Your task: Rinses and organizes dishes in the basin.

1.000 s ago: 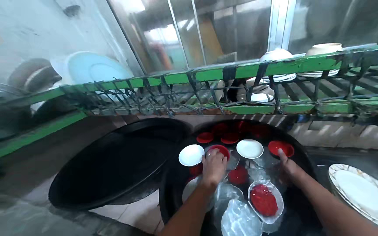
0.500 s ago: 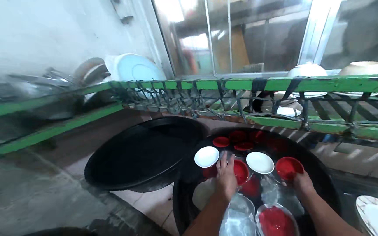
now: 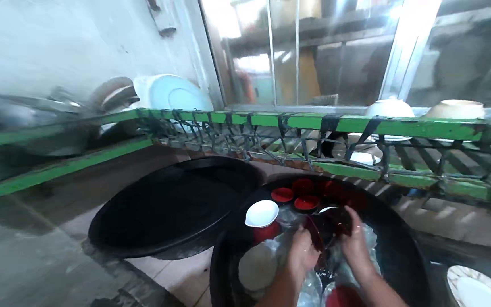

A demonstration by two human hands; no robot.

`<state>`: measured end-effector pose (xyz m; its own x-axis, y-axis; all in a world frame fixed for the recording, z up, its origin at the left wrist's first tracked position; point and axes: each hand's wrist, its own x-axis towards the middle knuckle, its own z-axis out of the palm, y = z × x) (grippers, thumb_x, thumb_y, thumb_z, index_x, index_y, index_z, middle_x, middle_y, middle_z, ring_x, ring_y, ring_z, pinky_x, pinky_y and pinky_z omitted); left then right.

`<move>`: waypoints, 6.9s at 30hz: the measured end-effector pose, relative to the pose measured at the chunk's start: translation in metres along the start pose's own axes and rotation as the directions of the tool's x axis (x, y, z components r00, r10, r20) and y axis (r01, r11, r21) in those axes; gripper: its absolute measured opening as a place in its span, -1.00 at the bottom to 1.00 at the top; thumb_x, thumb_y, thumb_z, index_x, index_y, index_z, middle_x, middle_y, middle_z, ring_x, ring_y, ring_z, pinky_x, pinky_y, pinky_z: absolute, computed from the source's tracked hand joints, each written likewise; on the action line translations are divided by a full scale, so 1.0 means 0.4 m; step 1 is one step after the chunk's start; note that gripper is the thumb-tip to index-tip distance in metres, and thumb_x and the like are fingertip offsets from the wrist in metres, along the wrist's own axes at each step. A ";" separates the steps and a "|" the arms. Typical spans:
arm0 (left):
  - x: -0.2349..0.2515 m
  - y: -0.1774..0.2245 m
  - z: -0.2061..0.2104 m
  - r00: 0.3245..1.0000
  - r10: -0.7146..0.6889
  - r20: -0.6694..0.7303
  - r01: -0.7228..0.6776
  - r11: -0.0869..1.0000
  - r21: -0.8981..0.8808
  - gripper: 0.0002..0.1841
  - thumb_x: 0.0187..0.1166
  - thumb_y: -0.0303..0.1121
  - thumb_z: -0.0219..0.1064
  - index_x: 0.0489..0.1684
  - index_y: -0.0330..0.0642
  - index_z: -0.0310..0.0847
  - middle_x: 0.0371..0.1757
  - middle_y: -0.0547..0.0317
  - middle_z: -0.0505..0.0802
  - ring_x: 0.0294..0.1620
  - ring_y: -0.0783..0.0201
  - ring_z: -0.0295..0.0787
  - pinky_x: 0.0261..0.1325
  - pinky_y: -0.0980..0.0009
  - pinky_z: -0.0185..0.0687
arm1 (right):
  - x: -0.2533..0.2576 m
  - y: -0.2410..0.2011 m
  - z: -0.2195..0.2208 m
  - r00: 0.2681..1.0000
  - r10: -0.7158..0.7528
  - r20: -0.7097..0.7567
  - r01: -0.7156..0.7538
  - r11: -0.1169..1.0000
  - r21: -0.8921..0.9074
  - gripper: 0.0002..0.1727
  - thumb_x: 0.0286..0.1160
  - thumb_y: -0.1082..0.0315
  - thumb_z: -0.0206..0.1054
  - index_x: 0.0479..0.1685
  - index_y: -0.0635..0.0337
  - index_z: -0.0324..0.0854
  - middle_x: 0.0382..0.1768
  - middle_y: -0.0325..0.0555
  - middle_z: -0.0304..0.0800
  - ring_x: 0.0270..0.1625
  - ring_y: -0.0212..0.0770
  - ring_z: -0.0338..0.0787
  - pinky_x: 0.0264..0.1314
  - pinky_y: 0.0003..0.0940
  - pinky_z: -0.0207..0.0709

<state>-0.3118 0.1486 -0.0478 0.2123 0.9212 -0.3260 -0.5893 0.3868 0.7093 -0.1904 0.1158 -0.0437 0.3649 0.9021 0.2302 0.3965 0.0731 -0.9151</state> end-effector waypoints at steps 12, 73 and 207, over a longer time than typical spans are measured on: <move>0.034 0.081 -0.104 0.999 0.044 0.013 -0.034 0.901 -0.433 -0.47 0.88 0.01 -0.37 0.13 -0.16 0.46 -0.16 -0.09 0.78 -0.20 0.02 0.81 -0.24 0.11 0.78 | 0.160 0.042 -0.085 0.992 -0.102 0.071 0.124 0.830 -0.544 -0.42 0.65 0.44 0.18 0.69 0.32 0.35 0.62 0.32 0.45 0.67 0.30 0.43 0.71 0.23 0.23; 0.068 0.160 -0.187 0.892 0.356 -0.279 -0.451 0.746 -0.491 -0.55 0.90 -0.18 -0.38 0.10 -0.14 0.47 -0.18 0.08 0.74 -0.13 0.21 0.72 -0.06 0.20 0.70 | 0.288 -0.028 0.317 0.709 0.464 0.531 0.019 0.740 -0.672 -0.50 0.83 0.19 0.05 0.54 0.34 0.49 0.53 0.32 0.54 0.62 0.20 0.49 0.66 0.16 0.27; 0.053 0.177 -0.222 0.876 0.428 -0.223 -0.472 0.660 -0.585 -0.50 0.89 -0.16 -0.42 0.06 -0.15 0.49 -0.16 0.09 0.78 -0.06 0.23 0.77 0.08 0.22 0.74 | 0.308 -0.049 0.328 0.753 0.092 0.651 0.225 0.895 -0.386 -0.51 0.84 0.25 0.12 0.65 0.22 0.44 0.55 0.25 0.54 0.63 0.18 0.49 0.71 0.12 0.26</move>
<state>-0.4181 0.1919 -0.0600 -0.2403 0.9631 -0.1210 -0.9450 -0.2037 0.2560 -0.2636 0.2812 -0.0409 -0.2376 0.9631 -0.1263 0.7620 0.1042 -0.6391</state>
